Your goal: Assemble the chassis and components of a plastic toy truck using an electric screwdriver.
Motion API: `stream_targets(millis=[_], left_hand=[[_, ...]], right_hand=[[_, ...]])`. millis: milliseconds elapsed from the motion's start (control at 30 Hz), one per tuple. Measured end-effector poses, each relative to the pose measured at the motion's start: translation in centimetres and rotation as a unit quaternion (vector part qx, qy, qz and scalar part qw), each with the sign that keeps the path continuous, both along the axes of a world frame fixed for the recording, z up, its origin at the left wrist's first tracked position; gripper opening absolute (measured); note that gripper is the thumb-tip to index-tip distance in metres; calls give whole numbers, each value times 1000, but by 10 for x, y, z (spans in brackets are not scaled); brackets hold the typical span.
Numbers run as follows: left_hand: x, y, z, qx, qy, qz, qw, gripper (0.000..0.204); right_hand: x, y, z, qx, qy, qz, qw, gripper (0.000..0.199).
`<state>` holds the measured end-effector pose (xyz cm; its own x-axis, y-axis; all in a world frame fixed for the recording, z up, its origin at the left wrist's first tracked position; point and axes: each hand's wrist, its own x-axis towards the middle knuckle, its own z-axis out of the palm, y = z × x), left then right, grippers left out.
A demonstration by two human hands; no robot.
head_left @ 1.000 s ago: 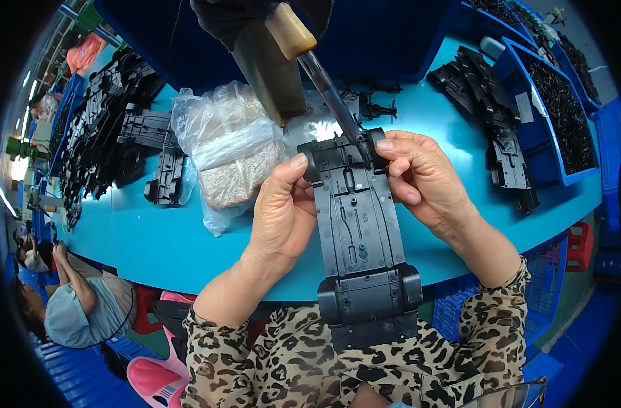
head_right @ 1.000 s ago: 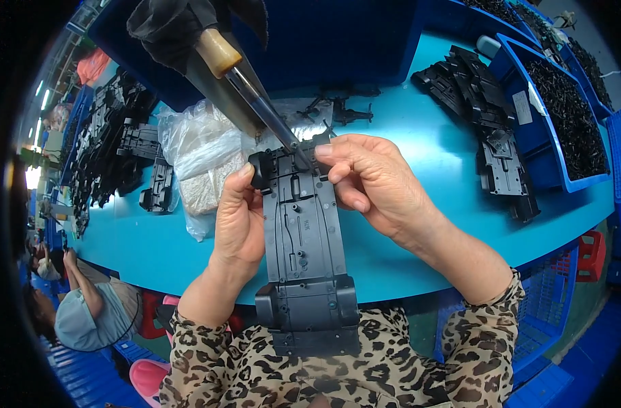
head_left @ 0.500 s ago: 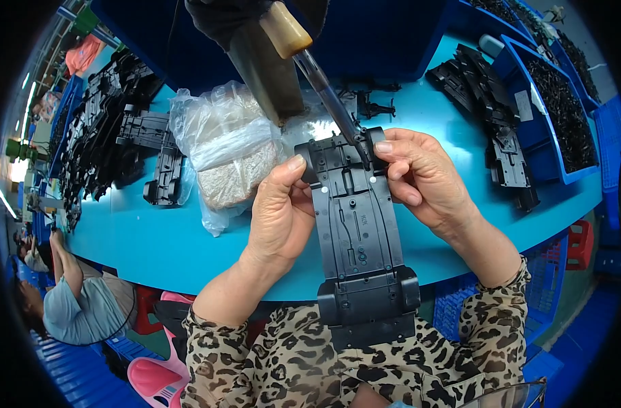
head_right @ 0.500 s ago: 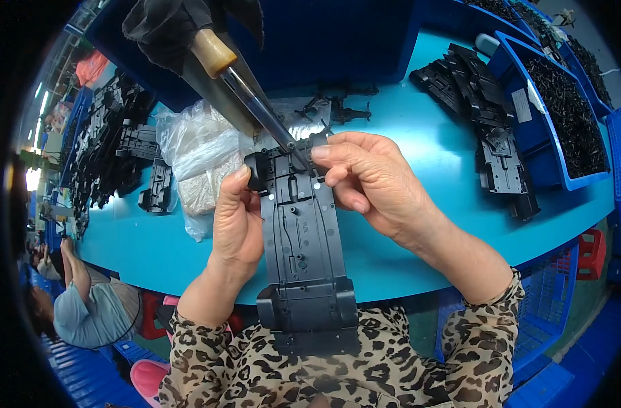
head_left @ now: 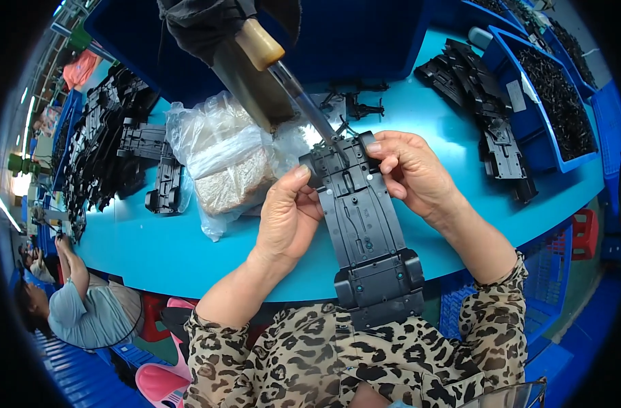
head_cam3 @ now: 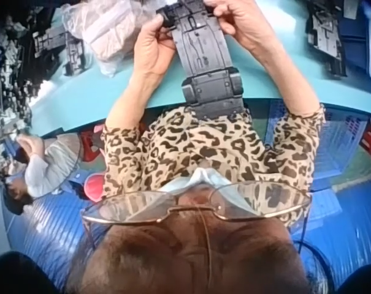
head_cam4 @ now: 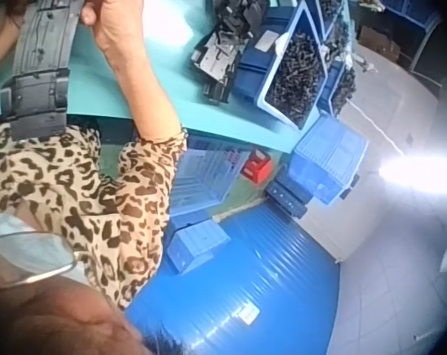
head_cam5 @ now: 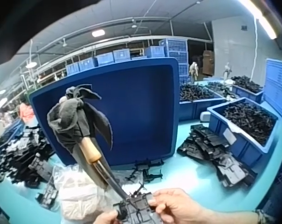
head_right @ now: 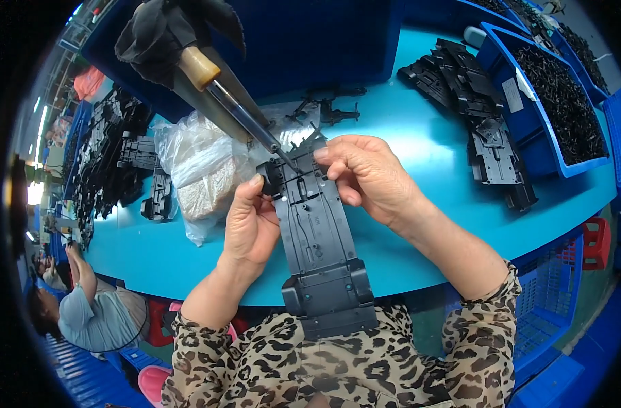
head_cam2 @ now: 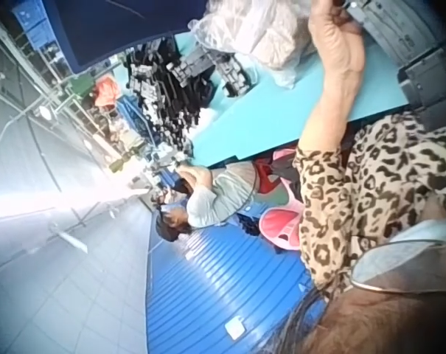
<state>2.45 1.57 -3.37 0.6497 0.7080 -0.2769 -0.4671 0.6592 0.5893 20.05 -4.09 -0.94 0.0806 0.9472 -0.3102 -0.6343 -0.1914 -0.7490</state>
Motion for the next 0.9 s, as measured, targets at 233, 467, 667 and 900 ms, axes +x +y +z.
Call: stream_targets(millis=[233,467,667,900], left_hand=[[9,-12,3,11,15,-67,998,30],[15,-18,15,-15,37,-67,997,24],[10,-19,17,20,27,-99,995,43],[9,-18,20,24,20,-105,994,43]], right_hand=[[12,-12,6,-15,-64,-6,998,12],[18,-18,16,-19,-88,-10,996,12],[15,-22,27,-1,-68,-8,998,13],[14,-23,27,7,-63,-12,998,13]])
